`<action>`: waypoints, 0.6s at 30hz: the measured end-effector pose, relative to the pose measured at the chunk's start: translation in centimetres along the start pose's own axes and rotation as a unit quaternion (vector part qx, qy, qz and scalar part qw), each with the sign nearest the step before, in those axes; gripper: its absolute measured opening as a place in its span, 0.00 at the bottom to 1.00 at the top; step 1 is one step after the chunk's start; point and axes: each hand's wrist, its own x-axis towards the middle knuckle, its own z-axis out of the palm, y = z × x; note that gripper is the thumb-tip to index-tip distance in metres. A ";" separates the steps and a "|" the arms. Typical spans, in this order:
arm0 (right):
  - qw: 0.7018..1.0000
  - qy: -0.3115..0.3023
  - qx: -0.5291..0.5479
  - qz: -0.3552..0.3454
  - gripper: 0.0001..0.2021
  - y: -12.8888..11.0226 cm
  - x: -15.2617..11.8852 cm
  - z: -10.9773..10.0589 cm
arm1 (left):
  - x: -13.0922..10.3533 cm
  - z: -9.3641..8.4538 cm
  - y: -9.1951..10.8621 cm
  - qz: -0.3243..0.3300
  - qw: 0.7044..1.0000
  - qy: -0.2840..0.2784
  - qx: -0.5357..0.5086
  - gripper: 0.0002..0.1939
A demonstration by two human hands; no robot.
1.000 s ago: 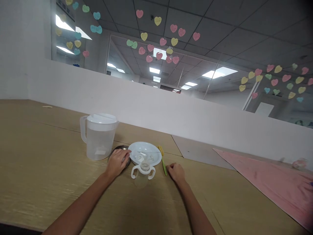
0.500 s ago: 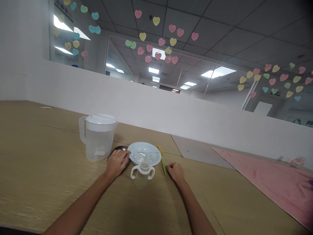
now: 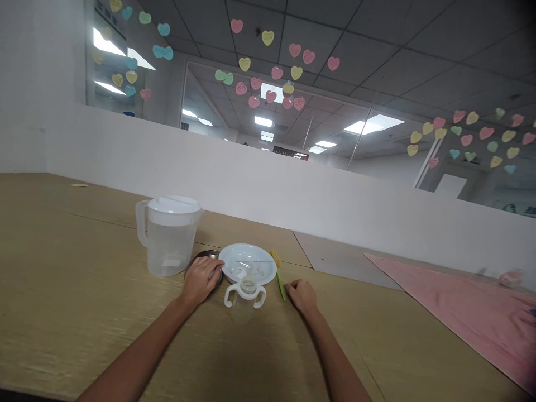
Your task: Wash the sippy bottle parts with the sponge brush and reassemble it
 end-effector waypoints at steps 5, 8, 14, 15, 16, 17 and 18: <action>1.000 -0.001 0.000 0.004 0.14 0.0 0.0 0.1 | 0.0 0.1 -0.1 0.001 1.000 -0.007 0.000 0.11; 1.000 0.007 -0.003 0.015 0.14 0.1 0.2 0.0 | 0.0 0.2 -0.2 0.002 1.000 -0.007 0.001 0.11; 0.998 0.030 -0.020 0.059 0.18 0.7 0.5 -0.3 | 0.0 0.1 -0.2 0.003 1.000 -0.005 0.005 0.11; 0.997 0.030 -0.025 0.063 0.18 0.7 0.6 -0.3 | 0.0 0.1 -0.2 0.004 1.000 -0.004 0.006 0.11; 0.997 0.030 -0.030 0.065 0.18 0.7 0.5 -0.2 | 0.0 0.1 -0.2 0.005 1.000 -0.002 0.006 0.11; 0.997 0.027 -0.036 0.065 0.18 0.7 0.5 -0.1 | 0.0 0.1 -0.1 0.007 1.000 -0.001 0.006 0.11; 0.997 0.023 -0.042 0.061 0.17 0.7 0.5 0.0 | 0.1 0.0 -0.1 0.007 1.000 -0.001 0.006 0.11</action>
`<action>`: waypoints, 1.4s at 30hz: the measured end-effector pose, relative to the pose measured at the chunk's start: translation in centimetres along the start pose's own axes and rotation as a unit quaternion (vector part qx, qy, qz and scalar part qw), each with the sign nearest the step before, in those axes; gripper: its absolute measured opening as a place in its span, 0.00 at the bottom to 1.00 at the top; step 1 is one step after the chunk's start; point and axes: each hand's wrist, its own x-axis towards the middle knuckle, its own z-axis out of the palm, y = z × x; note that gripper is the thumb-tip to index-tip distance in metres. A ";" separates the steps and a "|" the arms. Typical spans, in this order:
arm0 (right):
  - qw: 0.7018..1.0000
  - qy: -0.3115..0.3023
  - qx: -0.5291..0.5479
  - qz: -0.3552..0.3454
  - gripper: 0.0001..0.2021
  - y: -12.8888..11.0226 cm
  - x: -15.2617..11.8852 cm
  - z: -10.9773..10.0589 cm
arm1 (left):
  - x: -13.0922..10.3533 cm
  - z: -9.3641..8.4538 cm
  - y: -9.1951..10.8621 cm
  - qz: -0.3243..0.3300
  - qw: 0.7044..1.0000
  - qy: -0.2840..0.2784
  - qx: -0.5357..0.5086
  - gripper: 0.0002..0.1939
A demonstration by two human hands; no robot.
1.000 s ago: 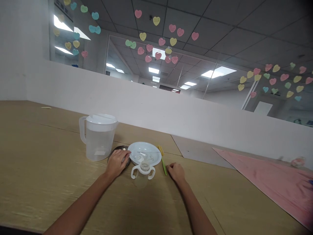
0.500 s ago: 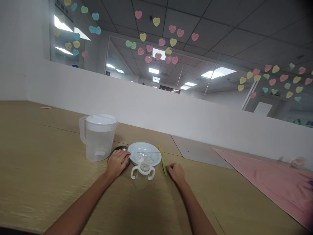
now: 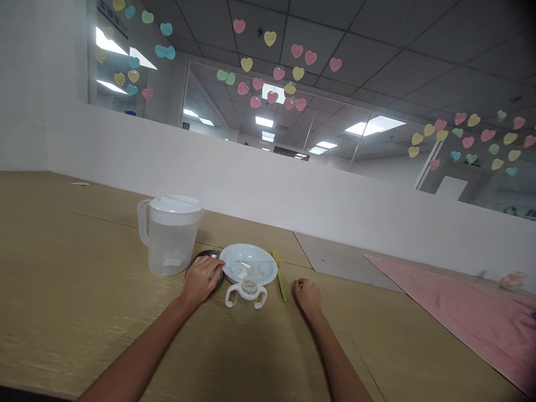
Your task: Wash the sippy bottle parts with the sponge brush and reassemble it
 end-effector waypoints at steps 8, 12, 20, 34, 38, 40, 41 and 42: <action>0.998 -0.027 -0.031 -0.042 0.14 -0.1 -0.1 -0.1 | 0.2 -0.4 0.3 0.000 1.000 0.001 0.003 0.10; 0.998 -0.020 -0.049 -0.043 0.15 -0.1 -0.2 -0.3 | 0.2 -0.3 0.3 -0.001 1.000 0.000 0.003 0.10; 0.996 -0.018 -0.040 -0.073 0.15 -0.2 -0.4 -0.1 | 0.0 0.0 0.1 0.002 1.000 0.001 -0.003 0.11; 0.997 -0.022 -0.028 -0.070 0.15 -0.1 -0.3 0.0 | 0.1 -0.2 0.2 0.003 1.000 -0.006 0.001 0.11; 0.997 -0.024 -0.025 -0.066 0.15 -0.1 -0.3 0.0 | 0.1 -0.2 0.2 0.007 1.000 -0.004 -0.001 0.11; 0.998 -0.024 -0.025 -0.061 0.16 -0.2 -0.3 0.0 | 0.1 -0.2 0.2 0.007 1.000 -0.001 -0.002 0.11; 0.998 -0.024 -0.024 -0.061 0.16 -0.2 -0.3 0.0 | 0.1 -0.2 0.2 0.006 1.000 -0.001 -0.003 0.11; 0.998 -0.024 -0.024 -0.061 0.15 -0.2 -0.3 0.0 | 0.1 -0.2 0.2 0.005 1.000 -0.002 -0.003 0.11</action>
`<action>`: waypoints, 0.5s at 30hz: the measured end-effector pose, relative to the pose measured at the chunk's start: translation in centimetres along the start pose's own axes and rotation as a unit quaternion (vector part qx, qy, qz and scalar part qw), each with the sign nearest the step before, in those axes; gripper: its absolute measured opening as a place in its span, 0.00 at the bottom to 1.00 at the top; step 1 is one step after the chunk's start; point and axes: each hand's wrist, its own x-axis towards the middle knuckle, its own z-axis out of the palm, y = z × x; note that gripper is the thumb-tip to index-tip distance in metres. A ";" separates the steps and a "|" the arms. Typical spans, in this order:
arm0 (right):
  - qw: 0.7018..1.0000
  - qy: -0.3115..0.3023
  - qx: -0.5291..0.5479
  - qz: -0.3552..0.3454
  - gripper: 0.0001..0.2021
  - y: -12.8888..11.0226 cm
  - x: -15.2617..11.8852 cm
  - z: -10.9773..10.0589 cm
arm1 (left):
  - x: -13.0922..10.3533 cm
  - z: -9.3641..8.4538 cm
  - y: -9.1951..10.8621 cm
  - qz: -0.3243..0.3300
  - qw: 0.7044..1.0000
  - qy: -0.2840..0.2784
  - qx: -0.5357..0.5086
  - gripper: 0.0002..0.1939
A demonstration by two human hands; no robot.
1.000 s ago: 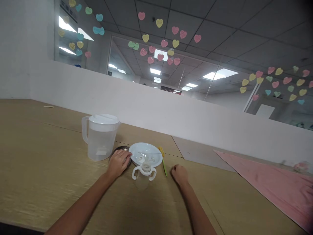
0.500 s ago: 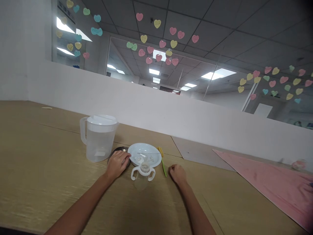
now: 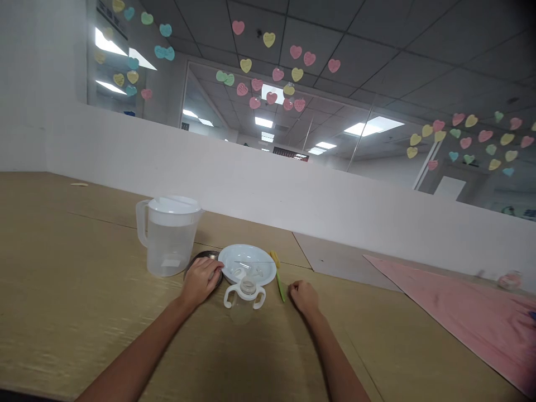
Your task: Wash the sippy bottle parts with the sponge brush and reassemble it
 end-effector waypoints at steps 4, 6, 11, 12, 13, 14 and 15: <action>1.000 0.001 0.000 -0.003 0.15 0.0 0.0 0.0 | -0.1 0.1 -0.1 0.000 1.000 -0.006 0.000 0.11; 1.000 0.001 0.000 -0.005 0.15 0.1 0.0 0.0 | -0.1 0.2 -0.1 -0.001 1.000 -0.008 0.001 0.11; 1.000 0.009 -0.001 0.013 0.15 0.0 0.1 0.2 | 0.0 0.2 -0.1 -0.002 1.000 -0.008 0.002 0.11; 1.000 0.011 0.000 0.018 0.16 -0.2 0.0 0.2 | 0.0 0.2 -0.1 -0.003 1.000 -0.007 0.003 0.11; 1.000 0.013 0.001 0.022 0.17 -0.4 -0.1 0.2 | 0.0 0.1 -0.1 -0.004 1.000 -0.007 0.003 0.11; 1.000 0.014 0.003 0.023 0.19 -0.6 -0.2 0.1 | 0.0 0.1 -0.1 -0.003 1.000 -0.007 0.003 0.11; 1.000 0.014 0.007 0.020 0.21 -1.0 -0.4 0.1 | 0.0 0.1 -0.1 -0.002 1.000 -0.007 0.001 0.11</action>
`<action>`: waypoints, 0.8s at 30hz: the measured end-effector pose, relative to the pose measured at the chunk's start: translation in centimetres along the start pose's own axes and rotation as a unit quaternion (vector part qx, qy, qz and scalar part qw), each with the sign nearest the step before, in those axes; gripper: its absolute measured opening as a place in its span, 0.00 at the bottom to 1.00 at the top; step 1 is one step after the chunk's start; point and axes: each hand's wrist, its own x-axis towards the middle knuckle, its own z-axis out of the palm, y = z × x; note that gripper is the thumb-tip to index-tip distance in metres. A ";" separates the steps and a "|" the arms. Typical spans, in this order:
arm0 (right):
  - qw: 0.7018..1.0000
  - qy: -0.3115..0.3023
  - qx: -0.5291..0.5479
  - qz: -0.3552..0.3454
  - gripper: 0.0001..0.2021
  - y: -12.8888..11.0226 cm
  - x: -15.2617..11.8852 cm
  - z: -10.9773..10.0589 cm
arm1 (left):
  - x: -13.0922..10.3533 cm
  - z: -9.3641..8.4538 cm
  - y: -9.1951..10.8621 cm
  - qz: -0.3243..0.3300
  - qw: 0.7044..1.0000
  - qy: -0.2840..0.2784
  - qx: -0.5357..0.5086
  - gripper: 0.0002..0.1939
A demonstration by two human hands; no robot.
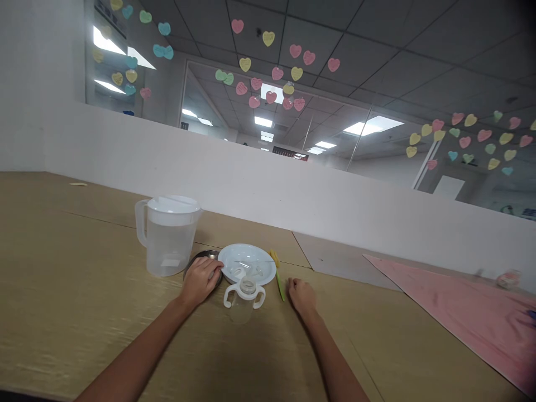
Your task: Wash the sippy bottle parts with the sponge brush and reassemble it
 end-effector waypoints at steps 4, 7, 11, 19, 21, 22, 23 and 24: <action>0.999 -0.016 0.013 -0.039 0.25 -1.3 -0.8 0.0 | 0.0 0.1 -0.1 0.004 1.000 -0.003 -0.004 0.11; 0.998 -0.029 0.006 -0.061 0.20 -1.7 -1.1 0.1 | 0.0 0.1 0.0 0.001 1.000 -0.005 -0.006 0.11; 0.998 -0.042 0.002 -0.049 0.16 -1.7 -1.1 0.0 | 0.0 0.0 0.1 -0.001 1.000 -0.005 -0.008 0.11; 0.998 -0.022 0.053 0.007 0.12 -1.2 -0.5 0.4 | 0.1 -0.2 0.2 0.003 1.000 0.004 -0.004 0.11; 0.997 -0.007 0.070 0.030 0.12 -1.0 -0.4 0.7 | 0.2 -0.3 0.2 -0.006 1.000 0.014 -0.009 0.11; 0.996 0.003 0.079 0.042 0.12 -0.9 -0.3 0.8 | 0.2 -0.3 0.3 -0.013 1.000 0.020 -0.015 0.11; 0.995 0.013 0.089 0.054 0.12 -0.8 -0.3 0.9 | 0.3 -0.4 0.4 -0.023 0.999 0.030 -0.021 0.11; 0.993 0.024 0.099 0.065 0.13 -0.8 -0.3 1.0 | 0.4 -0.5 0.6 -0.035 0.998 0.040 -0.028 0.11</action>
